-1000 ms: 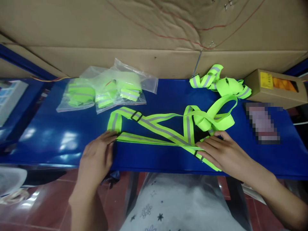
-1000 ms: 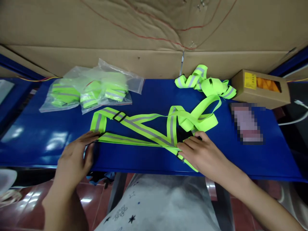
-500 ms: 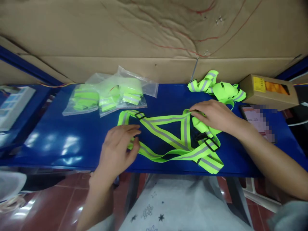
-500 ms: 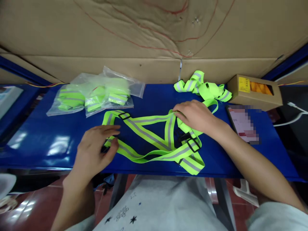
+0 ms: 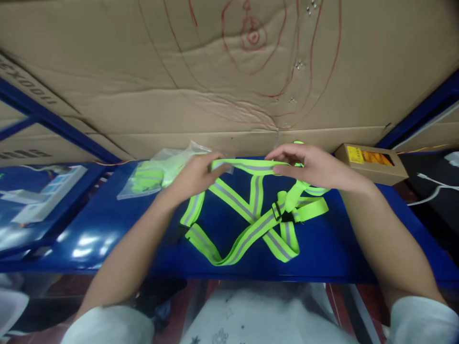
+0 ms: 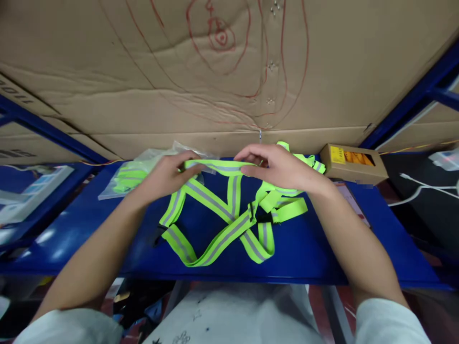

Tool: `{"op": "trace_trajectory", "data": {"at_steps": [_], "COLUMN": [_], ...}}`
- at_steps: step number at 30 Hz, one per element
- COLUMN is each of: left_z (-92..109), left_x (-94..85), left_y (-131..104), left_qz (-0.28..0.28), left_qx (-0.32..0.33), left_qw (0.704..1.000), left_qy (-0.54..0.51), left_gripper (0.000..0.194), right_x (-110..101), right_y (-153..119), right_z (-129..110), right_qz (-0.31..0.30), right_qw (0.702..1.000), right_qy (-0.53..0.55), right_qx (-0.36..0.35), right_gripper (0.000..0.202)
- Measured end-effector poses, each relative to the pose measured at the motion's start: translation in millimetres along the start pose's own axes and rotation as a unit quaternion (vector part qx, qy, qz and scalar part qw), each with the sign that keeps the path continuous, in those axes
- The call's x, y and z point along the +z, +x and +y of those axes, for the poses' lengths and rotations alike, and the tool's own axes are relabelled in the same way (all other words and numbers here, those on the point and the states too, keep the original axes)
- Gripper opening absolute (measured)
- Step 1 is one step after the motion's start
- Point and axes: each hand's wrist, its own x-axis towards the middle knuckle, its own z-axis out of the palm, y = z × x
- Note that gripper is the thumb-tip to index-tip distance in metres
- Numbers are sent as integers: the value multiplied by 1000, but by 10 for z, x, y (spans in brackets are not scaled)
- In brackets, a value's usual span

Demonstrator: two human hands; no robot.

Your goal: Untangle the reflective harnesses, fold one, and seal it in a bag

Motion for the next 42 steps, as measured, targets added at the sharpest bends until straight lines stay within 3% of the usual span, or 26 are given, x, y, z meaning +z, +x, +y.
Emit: {"op": "trace_trajectory", "data": {"at_steps": [3,6,10,13,18,21,24,27,32,36,40,42], "left_z": [84,192,311,363,359,267,136,71,201,357,409,375], "left_x": [-237,-395,-557,-708,-916,-964,-985,-1020,-1108,-1104,-1065,-1055], "left_y": [-75,-160,-220,-212,-134,-65,24,116,212,269,374,439], "left_qz": [89,108,109,114,87,45,2,-5,83,179,256,286], "left_qx": [-22,-4,27,70,126,116,99,85,33,-80,-145,-150], "left_qw": [993,972,916,889,911,933,941,934,919,922,924,921], "left_qy": [76,207,386,437,382,339,325,348,384,335,243,217], "left_gripper": [23,22,33,42,51,43,30,24,17,26,29,27], "right_x": [-60,-64,-103,-192,-296,-301,-308,-339,-426,-488,-554,-591], "right_y": [-76,-135,-227,-284,-277,-255,-224,-154,-4,78,112,88], "right_z": [65,145,177,118,36,104,218,293,341,376,334,282], "right_qz": [-64,-104,-73,-19,88,127,120,76,36,94,214,216], "right_qw": [998,992,989,989,980,969,954,950,946,947,966,968], "right_qy": [-11,-64,-124,-144,-177,-212,-272,-298,-305,-292,-113,-19], "right_qx": [-6,6,26,25,10,12,25,63,105,100,95,128], "right_gripper": [30,28,36,36,38,44,49,51,51,37,24,31]}}
